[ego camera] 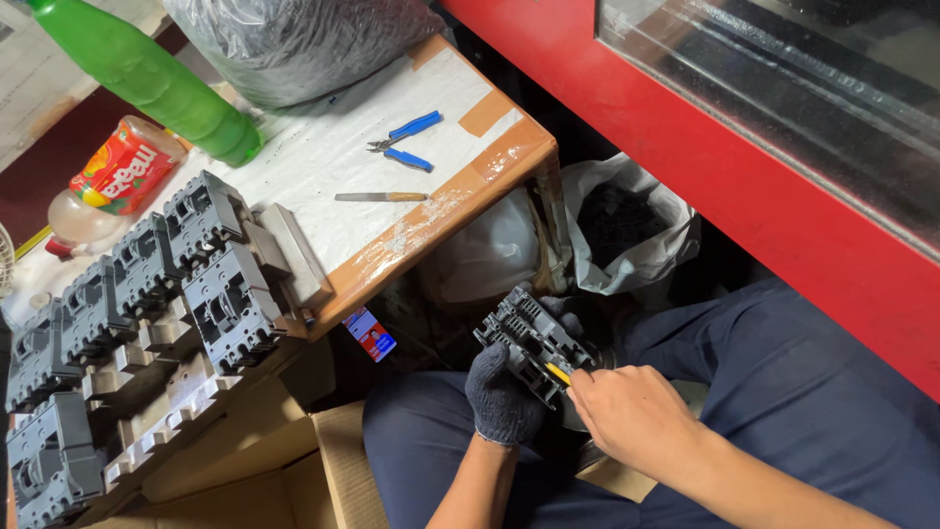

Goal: The person sits on the floor and uses pliers, a file, and a utility knife to modify and clean gray electrical component housings. They place the finished components into a plastic bag.

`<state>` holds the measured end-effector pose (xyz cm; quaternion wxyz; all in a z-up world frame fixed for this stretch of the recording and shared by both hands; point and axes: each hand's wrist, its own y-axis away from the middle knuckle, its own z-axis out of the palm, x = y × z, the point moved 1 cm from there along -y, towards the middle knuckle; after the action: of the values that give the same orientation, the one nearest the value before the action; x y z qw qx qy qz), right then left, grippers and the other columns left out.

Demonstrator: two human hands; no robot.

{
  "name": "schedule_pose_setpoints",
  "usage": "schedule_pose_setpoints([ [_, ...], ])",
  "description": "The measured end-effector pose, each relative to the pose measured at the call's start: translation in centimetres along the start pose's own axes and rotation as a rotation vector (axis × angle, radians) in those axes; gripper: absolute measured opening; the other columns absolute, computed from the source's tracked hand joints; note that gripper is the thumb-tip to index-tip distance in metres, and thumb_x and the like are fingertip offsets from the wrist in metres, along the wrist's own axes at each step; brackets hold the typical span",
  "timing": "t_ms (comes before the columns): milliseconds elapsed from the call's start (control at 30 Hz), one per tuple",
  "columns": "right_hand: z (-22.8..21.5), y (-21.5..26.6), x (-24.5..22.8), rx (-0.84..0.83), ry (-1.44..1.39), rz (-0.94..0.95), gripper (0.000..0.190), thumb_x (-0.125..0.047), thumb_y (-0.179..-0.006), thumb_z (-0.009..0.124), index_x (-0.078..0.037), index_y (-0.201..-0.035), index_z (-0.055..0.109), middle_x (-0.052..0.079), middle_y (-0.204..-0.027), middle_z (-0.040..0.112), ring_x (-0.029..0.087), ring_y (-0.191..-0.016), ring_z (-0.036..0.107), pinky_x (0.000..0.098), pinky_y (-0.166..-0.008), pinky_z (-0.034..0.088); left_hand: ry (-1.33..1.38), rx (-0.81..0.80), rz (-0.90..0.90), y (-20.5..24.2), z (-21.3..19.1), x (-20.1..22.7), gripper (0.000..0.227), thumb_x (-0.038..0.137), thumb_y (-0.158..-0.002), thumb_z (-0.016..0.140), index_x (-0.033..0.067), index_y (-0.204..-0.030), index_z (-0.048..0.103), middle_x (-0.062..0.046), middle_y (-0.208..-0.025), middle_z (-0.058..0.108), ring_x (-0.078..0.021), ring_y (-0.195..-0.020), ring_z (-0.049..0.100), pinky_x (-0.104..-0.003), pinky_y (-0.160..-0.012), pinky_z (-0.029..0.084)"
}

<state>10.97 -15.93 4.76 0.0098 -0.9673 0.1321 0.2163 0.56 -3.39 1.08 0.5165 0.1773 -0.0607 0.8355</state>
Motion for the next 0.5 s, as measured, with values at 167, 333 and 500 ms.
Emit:
schedule_pose_setpoints([
  [167,-1.5,0.9,0.4,0.054,-0.138,-0.047,0.019,-0.026,-0.092,0.064,-0.008,-0.085,0.063,0.01,-0.065,0.067,0.033,-0.058,0.067,0.0466,-0.051,0.051,0.103,0.014,-0.01,-0.1,0.2,0.2,0.071,0.035,-0.086,0.061,-0.0043,-0.144,0.051,-0.02,-0.137,0.063,-0.0383,-0.126,0.061,-0.051,-0.111,0.047],
  [333,-3.1,1.5,0.5,0.294,-0.452,-0.203,0.022,-0.021,-0.092,0.062,-0.002,-0.101,0.068,0.011,-0.079,0.071,0.033,-0.067,0.068,0.0402,-0.055,0.053,0.147,-0.02,0.014,-0.8,0.6,0.9,0.068,0.043,-0.096,0.054,-0.0032,-0.145,0.051,-0.024,-0.136,0.062,-0.0415,-0.122,0.062,-0.053,-0.109,0.048],
  [500,-2.2,1.3,0.2,0.108,-0.533,0.053,0.021,-0.025,-0.093,0.06,-0.007,-0.101,0.068,0.011,-0.072,0.066,0.031,-0.061,0.066,0.0406,-0.055,0.051,0.187,0.148,0.043,-1.4,-0.7,0.9,0.065,0.048,-0.1,0.049,-0.0033,-0.139,0.056,-0.024,-0.125,0.068,-0.0402,-0.106,0.069,-0.052,-0.095,0.056],
])
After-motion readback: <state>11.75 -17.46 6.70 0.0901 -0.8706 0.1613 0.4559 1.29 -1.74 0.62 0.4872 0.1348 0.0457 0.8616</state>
